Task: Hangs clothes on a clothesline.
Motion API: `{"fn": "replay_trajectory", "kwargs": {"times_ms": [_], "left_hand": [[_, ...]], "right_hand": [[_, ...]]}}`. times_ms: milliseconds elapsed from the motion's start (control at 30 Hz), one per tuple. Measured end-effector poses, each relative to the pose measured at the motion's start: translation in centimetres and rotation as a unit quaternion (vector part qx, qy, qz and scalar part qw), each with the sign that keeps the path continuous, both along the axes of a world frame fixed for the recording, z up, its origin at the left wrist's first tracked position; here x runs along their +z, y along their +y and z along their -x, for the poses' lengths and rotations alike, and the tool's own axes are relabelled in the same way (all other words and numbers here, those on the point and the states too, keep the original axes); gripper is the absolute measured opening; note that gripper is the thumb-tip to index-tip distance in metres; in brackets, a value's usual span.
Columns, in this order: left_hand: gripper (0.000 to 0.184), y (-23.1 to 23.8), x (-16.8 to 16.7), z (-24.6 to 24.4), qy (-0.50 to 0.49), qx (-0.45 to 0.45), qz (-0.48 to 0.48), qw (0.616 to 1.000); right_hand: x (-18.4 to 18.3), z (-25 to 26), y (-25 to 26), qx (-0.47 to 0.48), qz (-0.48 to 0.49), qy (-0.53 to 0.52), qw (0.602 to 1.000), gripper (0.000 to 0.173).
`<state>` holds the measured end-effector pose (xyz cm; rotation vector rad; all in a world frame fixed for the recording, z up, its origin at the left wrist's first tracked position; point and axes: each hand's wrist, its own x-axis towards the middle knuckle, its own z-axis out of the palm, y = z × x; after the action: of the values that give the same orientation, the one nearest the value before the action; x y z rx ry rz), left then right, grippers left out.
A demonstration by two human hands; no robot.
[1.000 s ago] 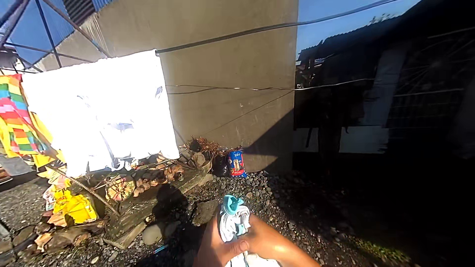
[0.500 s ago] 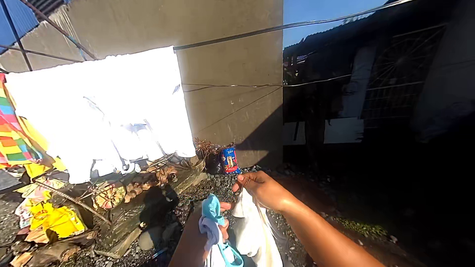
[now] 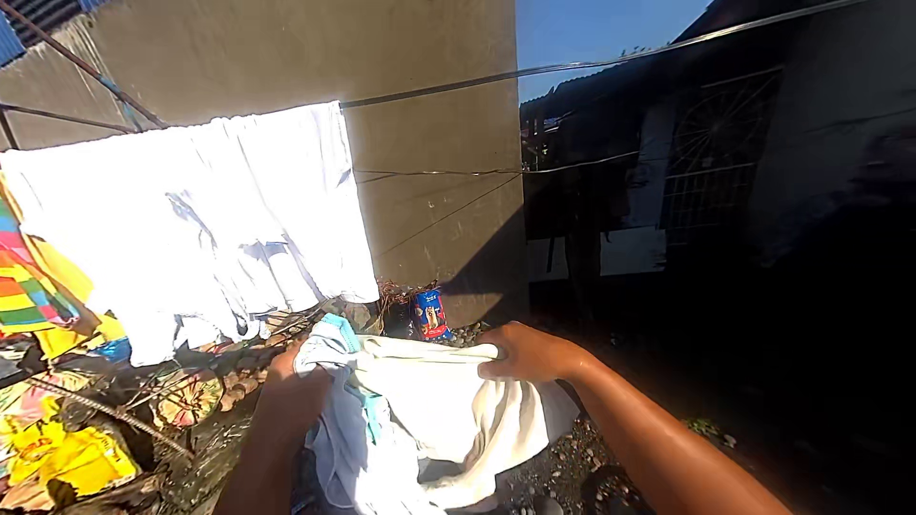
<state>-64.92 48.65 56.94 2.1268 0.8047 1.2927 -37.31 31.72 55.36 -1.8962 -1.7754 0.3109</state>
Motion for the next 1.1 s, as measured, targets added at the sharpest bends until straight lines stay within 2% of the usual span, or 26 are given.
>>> {"fn": "replay_trajectory", "kwargs": {"times_ms": [100, 200, 233, 300, 333, 367, 467, 533, 667, 733, 800, 867, 900, 967, 1000, 1033, 1067, 1100], "left_hand": [[0.024, 1.3, 1.5, 1.5, 0.042, 0.032, 0.032, 0.998], [0.024, 3.3, 0.9, 2.1, 0.045, -0.041, 0.028, 0.998], [0.03, 3.6, 0.6, 2.2, 0.042, -0.086, 0.025, 0.995], [0.057, 3.9, 0.3, 1.9, 0.058, -0.168, 0.048, 0.983], [0.065, 4.3, 0.3, 1.6, 0.094, -0.178, 0.035, 0.979], [0.066, 4.5, 0.2, 1.2, 0.135, -0.161, 0.003, 0.978], [0.038, 4.0, -0.5, -0.4, 0.172, -0.058, -0.062, 0.981], [0.025, 4.0, -1.4, -1.3, 0.163, -0.007, -0.078, 0.984], [0.024, 3.9, -1.8, -2.7, 0.264, 0.004, -0.063, 0.962], [0.024, 4.0, -0.6, -3.2, 0.307, -0.03, -0.01, 0.951], [0.017, 3.4, 1.1, -3.7, 0.203, -0.057, 0.03, 0.977], [0.024, 0.6, 3.2, -4.3, -0.034, -0.028, 0.021, 0.999], [0.034, -1.1, 3.8, -5.0, -0.171, -0.024, -0.004, 0.985], [0.063, -5.0, 3.3, -6.9, -0.368, -0.062, -0.08, 0.924], [0.058, -7.0, 2.2, -8.3, -0.411, -0.045, -0.108, 0.904], [0.047, -8.0, 0.6, -9.9, -0.415, -0.014, -0.138, 0.899], [0.044, -7.9, -1.3, -11.4, -0.369, 0.004, -0.183, 0.911], [0.039, -7.9, -2.7, -12.1, -0.298, 0.029, -0.226, 0.927]], "right_hand": [[-0.5, -3.4, -1.5, -0.04, 0.032, 0.043, 0.998, 0.019], [0.1, -5.2, -3.3, -0.052, -0.021, 0.118, 0.991, 0.01], [0.5, -5.4, -3.7, -0.068, -0.047, 0.128, 0.988, 0.01], [1.1, -5.7, -4.3, -0.119, -0.087, 0.125, 0.981, 0.01], [1.4, -5.8, -4.6, -0.147, -0.098, 0.11, 0.978, 0.01], [1.6, -6.1, -4.9, -0.175, -0.101, 0.086, 0.976, 0.011], [1.6, -6.4, -5.7, -0.249, -0.105, 0.016, 0.963, 0.016], [1.2, -6.7, -6.0, -0.285, -0.099, 0.022, 0.953, 0.019], [0.5, -7.2, -5.9, -0.348, -0.084, 0.13, 0.925, 0.023], [1.6, -7.1, -6.2, -0.356, -0.11, 0.197, 0.907, 0.021], [4.1, -6.2, -7.1, -0.349, -0.213, 0.244, 0.879, 0.016], [6.0, -4.2, -8.1, -0.272, -0.437, 0.265, 0.815, 0.013], [6.3, -3.2, -8.2, -0.197, -0.563, 0.251, 0.762, 0.016], [5.7, -1.7, -7.2, -0.054, -0.728, 0.138, 0.67, 0.058], [4.9, -1.2, -6.0, -0.038, -0.764, 0.067, 0.64, 0.074], [3.7, -1.2, -4.4, -0.061, -0.777, 0.007, 0.626, 0.076], [2.1, -1.4, -2.7, -0.106, -0.775, -0.038, 0.622, 0.066], [0.7, -1.5, -1.2, -0.173, -0.761, -0.083, 0.62, 0.045]]}}
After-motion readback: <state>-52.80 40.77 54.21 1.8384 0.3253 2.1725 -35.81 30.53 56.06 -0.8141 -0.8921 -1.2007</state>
